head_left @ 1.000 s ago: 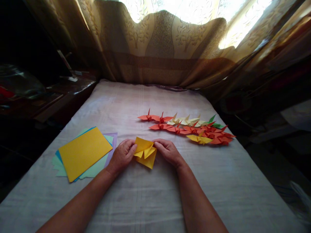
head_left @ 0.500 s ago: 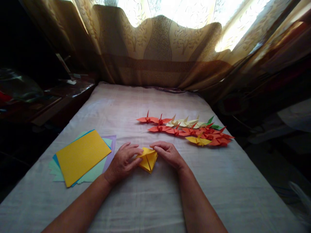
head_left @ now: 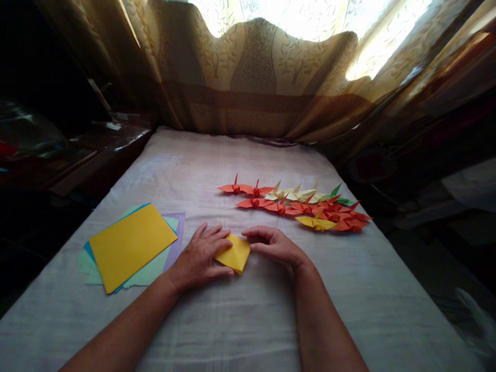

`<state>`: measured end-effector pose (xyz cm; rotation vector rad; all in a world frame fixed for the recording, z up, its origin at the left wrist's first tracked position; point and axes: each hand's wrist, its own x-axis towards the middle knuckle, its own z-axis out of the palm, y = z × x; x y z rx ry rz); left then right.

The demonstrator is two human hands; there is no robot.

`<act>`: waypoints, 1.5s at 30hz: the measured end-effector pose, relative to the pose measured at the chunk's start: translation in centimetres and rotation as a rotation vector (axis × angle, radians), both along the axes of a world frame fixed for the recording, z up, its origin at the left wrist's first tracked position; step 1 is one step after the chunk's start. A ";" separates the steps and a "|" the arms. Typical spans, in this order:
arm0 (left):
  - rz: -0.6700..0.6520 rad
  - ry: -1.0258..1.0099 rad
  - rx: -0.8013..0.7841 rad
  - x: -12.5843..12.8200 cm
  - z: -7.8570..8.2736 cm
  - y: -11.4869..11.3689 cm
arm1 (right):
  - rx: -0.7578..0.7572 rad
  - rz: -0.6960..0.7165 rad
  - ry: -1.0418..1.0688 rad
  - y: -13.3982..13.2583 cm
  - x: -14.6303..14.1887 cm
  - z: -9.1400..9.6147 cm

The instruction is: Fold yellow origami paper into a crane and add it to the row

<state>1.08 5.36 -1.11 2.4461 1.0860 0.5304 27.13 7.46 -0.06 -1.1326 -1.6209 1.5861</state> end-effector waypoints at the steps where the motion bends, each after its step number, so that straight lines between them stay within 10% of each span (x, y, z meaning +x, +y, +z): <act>1: -0.004 0.003 -0.004 0.0 0.0 0.0 | 0.000 0.022 -0.008 0.0 0.1 0.1; 29: 0.058 0.081 0.083 0.0 1.6 -0.8 | 0.294 -0.068 -0.914 -1.2 -4.0 3.0; 45: -0.102 0.112 0.174 -0.9 0.3 -2.5 | 0.398 -0.232 -0.743 -0.6 -4.1 0.8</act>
